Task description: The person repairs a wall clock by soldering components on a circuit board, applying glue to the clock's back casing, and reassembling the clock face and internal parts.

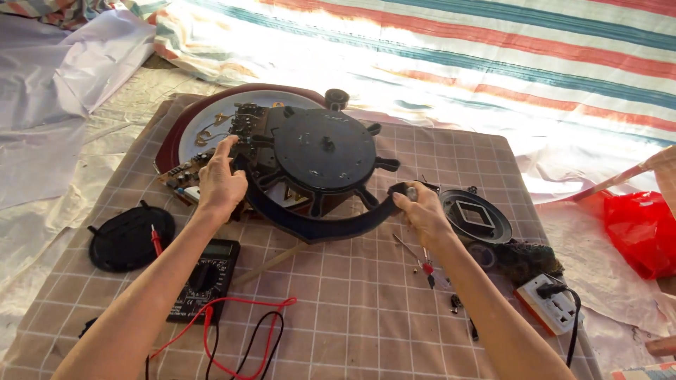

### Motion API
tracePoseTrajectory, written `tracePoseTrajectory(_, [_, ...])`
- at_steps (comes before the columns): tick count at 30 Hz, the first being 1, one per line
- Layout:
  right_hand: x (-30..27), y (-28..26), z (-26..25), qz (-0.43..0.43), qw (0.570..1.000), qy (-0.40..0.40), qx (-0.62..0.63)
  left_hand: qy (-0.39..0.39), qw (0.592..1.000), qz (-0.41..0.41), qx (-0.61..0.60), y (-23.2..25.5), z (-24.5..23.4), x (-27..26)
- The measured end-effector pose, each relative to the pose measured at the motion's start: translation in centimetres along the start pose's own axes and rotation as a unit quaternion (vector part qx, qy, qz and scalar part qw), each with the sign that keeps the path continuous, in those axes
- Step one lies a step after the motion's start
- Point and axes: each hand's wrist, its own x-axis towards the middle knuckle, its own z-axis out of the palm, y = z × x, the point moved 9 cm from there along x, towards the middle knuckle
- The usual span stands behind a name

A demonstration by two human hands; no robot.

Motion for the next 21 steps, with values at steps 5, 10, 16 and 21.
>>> tracePoseTrajectory(5, [0.9,2.3,0.8,0.037,0.999,0.014,-0.020,-0.012,0.999,-0.008,0.046,-1.4,0.9,0.9])
tracePoseTrajectory(10, [0.6,2.1,-0.5,0.037,0.997,0.016,-0.066,-0.006,0.996,0.016,0.092,-2.3,1.7,1.7])
tracePoseTrajectory(16, [-5.5,-3.6,-6.2,-0.003,0.990,0.040,-0.133,-0.003,0.993,0.031,0.117,-2.8,1.6,1.7])
tracePoseTrajectory(21, [-16.1,-8.3,-11.1,-0.309,0.903,0.137,-0.264,0.188,0.909,0.284,0.240,6.9,0.5,-2.5])
